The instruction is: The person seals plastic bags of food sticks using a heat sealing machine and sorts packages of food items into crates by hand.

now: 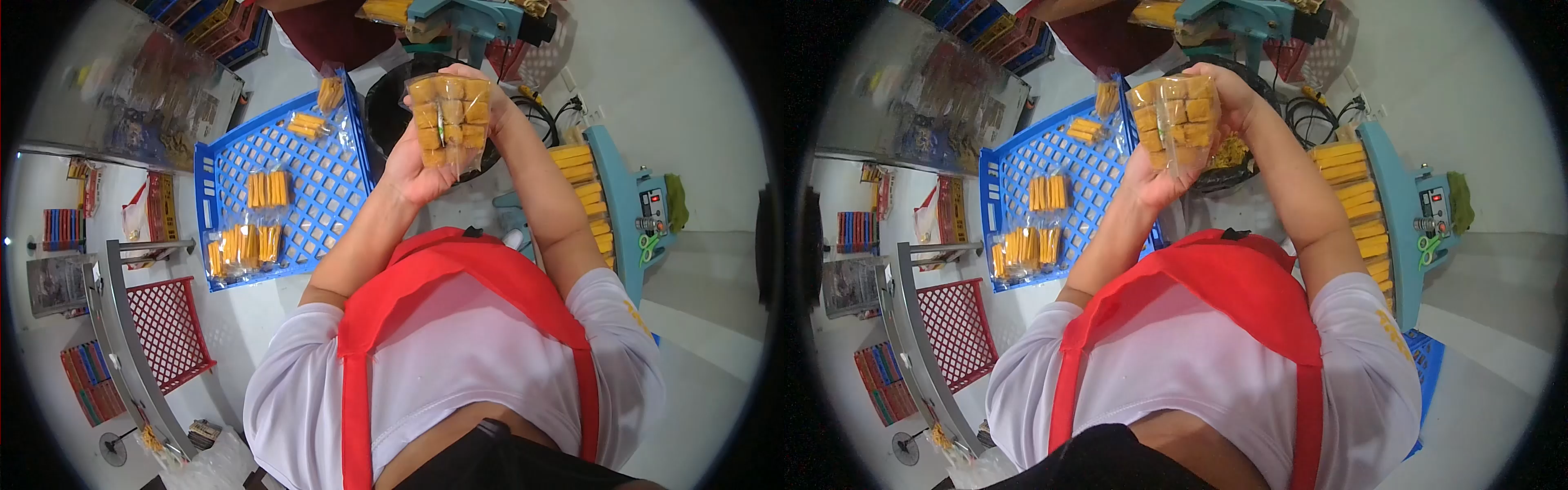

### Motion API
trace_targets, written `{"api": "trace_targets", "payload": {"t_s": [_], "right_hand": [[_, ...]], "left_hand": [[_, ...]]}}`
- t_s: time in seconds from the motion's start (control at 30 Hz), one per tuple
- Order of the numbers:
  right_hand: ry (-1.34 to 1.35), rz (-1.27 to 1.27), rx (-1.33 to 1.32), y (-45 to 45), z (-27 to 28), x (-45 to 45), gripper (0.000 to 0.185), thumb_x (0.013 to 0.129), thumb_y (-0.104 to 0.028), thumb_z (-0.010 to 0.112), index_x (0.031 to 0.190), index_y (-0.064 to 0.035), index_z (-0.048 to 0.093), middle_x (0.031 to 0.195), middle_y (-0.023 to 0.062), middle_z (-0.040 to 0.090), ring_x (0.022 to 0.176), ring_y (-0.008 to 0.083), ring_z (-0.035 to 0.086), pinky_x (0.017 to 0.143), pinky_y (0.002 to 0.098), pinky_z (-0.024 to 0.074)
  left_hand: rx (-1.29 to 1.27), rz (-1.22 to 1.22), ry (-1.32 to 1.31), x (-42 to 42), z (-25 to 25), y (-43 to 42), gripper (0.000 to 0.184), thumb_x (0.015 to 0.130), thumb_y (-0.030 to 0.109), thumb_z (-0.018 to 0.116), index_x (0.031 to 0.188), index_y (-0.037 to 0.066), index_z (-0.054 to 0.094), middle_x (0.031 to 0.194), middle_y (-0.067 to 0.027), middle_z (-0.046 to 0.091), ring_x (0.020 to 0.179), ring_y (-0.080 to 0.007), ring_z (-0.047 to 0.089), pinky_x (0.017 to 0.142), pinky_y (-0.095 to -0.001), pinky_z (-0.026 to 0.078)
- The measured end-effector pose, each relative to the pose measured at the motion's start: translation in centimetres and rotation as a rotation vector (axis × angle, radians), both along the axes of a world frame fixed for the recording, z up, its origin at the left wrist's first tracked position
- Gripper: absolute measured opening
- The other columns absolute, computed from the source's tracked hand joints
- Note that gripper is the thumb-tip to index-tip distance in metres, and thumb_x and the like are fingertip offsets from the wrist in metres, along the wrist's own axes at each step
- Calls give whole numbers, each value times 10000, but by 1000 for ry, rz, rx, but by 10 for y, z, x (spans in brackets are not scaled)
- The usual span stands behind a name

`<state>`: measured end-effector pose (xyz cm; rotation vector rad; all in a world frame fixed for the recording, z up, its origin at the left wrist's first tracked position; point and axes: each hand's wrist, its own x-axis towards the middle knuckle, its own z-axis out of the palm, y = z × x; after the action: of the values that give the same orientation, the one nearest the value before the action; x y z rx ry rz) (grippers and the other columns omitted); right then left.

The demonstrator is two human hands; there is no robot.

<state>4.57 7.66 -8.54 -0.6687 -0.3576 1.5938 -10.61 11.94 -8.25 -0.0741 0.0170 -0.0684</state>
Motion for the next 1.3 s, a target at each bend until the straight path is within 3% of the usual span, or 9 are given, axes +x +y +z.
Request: {"api": "trace_targets", "payload": {"t_s": [0.4, 0.8, 0.87, 0.93, 1.0, 1.07, 1.13, 1.2, 1.3], "right_hand": [[-77, -76, -48, 7, -22, 23, 266, 805, -231, 407, 837, -15, 560, 815, 89, 599, 731, 201, 570, 723, 317, 450], [-140, -96, -120, 1, -13, 20, 279, 803, -255, 426, 867, -16, 557, 832, 83, 595, 753, 206, 570, 716, 323, 454], [-245, -194, -8, -7, 10, 7, 313, 811, -266, 434, 966, -18, 544, 919, 71, 579, 834, 183, 553, 766, 302, 433], [-465, -266, 225, -13, 32, -3, 451, 813, -238, 480, 1189, -2, 398, 1122, 79, 477, 1012, 164, 468, 868, 288, 368], [-464, -361, 332, -11, 52, -7, 508, 798, -213, 513, 1222, 3, 336, 1200, 104, 416, 1141, 197, 363, 956, 317, 271], [-628, -327, 359, -13, 61, -2, 355, 790, -173, 524, 1095, -4, 461, 1209, 107, 419, 1158, 194, 344, 962, 301, 236], [-848, -306, 313, -9, 68, -8, 120, 770, -95, 546, 859, -17, 564, 1073, 72, 489, 962, 137, 452, 846, 260, 323], [-926, -286, 267, -7, 66, -13, 65, 762, -85, 556, 781, -25, 573, 1024, 65, 499, 883, 121, 472, 798, 253, 349], [-893, -396, 210, 2, 57, -30, 38, 740, -37, 582, 752, -4, 597, 934, 18, 489, 811, 79, 469, 712, 204, 361]], "left_hand": [[-153, -105, 11, 7, -16, 9, 406, 876, 291, 331, 1110, -19, 447, 1075, -212, 490, 958, -364, 505, 751, -389, 504], [-62, -124, -20, 9, -22, 15, 401, 860, 290, 369, 1126, 2, 449, 1073, -206, 497, 910, -312, 546, 695, -337, 518], [63, -108, -169, 2, -18, 17, 394, 835, 262, 406, 1124, -2, 454, 1084, -197, 496, 943, -320, 529, 718, -351, 504], [252, -30, -310, -13, -10, 30, 392, 811, 235, 443, 1121, -5, 459, 1095, -187, 496, 977, -327, 511, 741, -365, 490], [174, -32, -291, -15, -13, 34, 457, 789, 193, 484, 1196, 11, 384, 1173, -179, 442, 1038, -353, 466, 774, -443, 464], [221, 18, -286, -29, 1, 36, 480, 803, 228, 478, 1220, 24, 356, 1201, -191, 412, 1029, -373, 469, 733, -473, 474], [253, 76, -243, -39, 2, 35, 504, 817, 262, 471, 1244, 37, 328, 1228, -204, 381, 1020, -392, 472, 692, -503, 485], [317, 133, -155, -39, -48, 46, 527, 825, 337, 451, 1241, 37, 331, 1229, -193, 385, 1032, -386, 463, 686, -496, 487], [-123, 148, -259, -48, -84, 69, 669, 793, 536, 401, 1249, 54, 315, 1257, -150, 366, 1054, -363, 446, 777, -423, 464]]}}
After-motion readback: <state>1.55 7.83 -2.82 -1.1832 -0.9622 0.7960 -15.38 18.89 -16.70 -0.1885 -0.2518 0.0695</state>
